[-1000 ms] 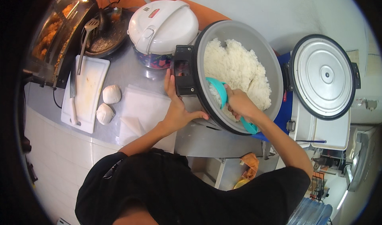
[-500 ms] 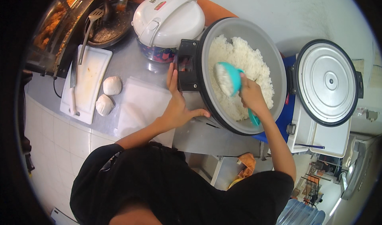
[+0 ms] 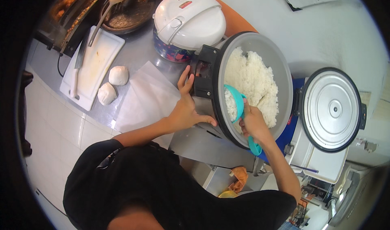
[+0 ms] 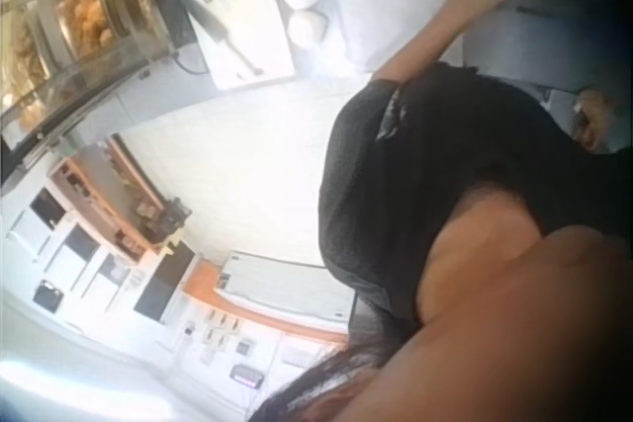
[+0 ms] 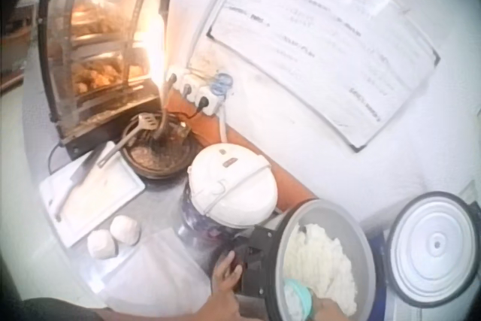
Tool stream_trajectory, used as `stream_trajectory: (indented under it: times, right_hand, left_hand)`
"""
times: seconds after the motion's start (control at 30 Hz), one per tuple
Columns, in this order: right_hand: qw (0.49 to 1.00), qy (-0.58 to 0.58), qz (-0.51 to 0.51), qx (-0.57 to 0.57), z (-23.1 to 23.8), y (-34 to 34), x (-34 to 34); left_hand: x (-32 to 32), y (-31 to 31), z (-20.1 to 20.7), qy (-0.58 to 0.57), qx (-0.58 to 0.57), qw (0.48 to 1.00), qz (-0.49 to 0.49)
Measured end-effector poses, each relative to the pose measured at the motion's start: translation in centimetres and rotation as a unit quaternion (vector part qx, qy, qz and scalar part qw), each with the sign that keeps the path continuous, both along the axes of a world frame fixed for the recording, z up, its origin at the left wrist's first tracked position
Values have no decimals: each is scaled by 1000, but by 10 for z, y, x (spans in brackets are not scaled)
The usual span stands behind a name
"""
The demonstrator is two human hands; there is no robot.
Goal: The person scoops cooked rice from a large cooker with a green scoop, places it on a cutting board, and shapes it into round balls by hand. The formed rice balls are placed in a row and then transferred into a cooler. The person also wipes the countertop with an orange cloth.
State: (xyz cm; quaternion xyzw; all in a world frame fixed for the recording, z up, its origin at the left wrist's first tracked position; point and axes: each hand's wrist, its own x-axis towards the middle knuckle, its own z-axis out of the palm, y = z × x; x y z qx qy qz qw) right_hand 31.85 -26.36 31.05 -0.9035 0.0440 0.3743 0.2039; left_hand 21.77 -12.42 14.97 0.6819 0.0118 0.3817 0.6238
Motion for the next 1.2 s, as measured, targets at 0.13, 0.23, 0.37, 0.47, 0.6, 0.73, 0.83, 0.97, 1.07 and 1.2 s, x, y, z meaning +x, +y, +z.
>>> stream_trajectory:
  times: [0.13, 0.23, 0.37, 0.47, 0.6, 0.73, 0.83, 0.97, 1.07, 1.2]
  right_hand:
    - [997, -8, -54, 62, -1, 3, -4]
    - [992, -14, -65, 109, -2, -2, -7]
    - [981, 18, -88, 171, 0, -14, -3]
    - [968, 52, -157, 187, 4, -22, 2]
    - [905, 128, -226, 336, 11, -37, 1]
    - [855, 144, -264, 423, 11, -50, -6]
    - [814, 193, -230, 497, -1, -55, -23]
    - [751, 332, -161, 548, -32, -49, -61]
    - [697, 413, -173, 560, -58, -35, -95]
    - [771, 392, -188, 466, -86, -10, -125]
  left_hand:
    - [-1, -1, 1, 8, -8, 1000, -8]
    - [-2, 0, 0, 13, -3, 1000, -10]
    - [-1, -1, 1, 6, -17, 1000, -20]
    - [-3, 2, -2, -14, -12, 999, -27]
    - [-17, 38, -24, 6, 10, 994, -111]
    - [-49, 114, -64, 234, 334, 895, -182]
    - [-73, 154, -86, 334, 476, 777, -242]
    - [-88, 179, -107, 382, 507, 694, -341]
    - [-100, 181, -121, 391, 503, 685, -353]
    - [-100, 171, -133, 349, 507, 756, -221]
